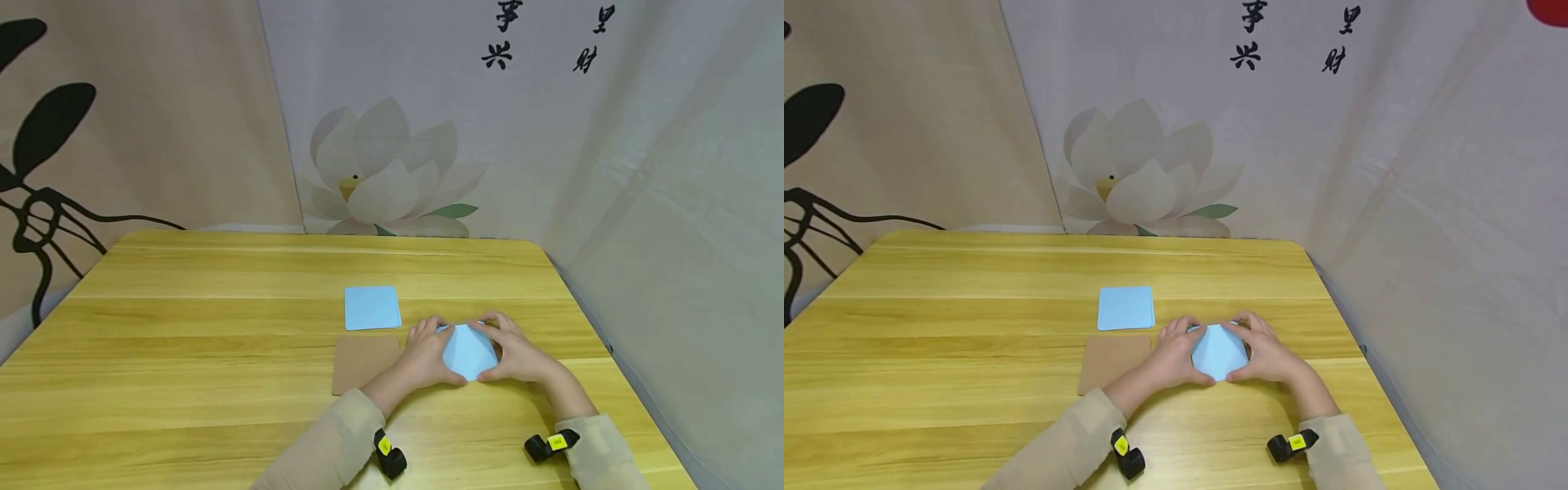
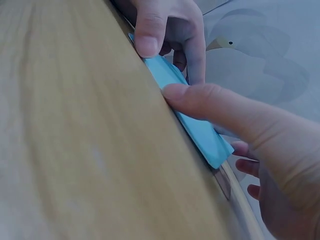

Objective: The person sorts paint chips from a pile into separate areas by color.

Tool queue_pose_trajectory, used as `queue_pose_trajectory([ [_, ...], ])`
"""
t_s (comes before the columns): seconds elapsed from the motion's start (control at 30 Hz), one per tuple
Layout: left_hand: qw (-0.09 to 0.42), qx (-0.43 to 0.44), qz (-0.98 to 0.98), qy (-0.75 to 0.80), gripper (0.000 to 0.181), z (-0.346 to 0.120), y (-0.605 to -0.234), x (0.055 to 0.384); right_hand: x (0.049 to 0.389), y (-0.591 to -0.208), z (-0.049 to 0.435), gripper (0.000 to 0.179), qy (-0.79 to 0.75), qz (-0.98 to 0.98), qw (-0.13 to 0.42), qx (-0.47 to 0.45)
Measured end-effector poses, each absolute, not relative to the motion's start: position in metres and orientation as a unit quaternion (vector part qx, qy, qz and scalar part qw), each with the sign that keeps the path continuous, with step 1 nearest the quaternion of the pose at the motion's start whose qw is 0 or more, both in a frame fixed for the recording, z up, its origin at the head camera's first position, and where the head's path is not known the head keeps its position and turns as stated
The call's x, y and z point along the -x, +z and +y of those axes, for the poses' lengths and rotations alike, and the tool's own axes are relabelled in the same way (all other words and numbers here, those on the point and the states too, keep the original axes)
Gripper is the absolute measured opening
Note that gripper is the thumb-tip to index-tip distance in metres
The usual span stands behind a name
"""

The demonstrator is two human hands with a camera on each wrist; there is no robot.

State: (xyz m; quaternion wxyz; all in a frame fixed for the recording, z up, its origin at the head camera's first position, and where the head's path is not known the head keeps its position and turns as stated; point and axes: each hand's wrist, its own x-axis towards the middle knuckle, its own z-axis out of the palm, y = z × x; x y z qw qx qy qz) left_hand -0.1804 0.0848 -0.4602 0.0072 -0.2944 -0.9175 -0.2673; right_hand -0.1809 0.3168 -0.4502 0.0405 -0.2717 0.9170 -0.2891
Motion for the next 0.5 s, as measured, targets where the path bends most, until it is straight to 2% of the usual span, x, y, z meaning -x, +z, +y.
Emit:
queue_pose_trajectory([
  [0.3, -0.017, 0.303, -0.917, -0.260, 0.107, 0.0804, -0.4593, 0.1820, 0.1776, -0.4444, 0.3115, 0.101, -0.291, 0.914, 0.078, 0.273],
  [0.5, -0.031, 0.305, -0.915, -0.261, 0.105, 0.0792, -0.4563, 0.1811, 0.1766, -0.4432, 0.3106, 0.102, -0.293, 0.911, 0.082, 0.277],
])
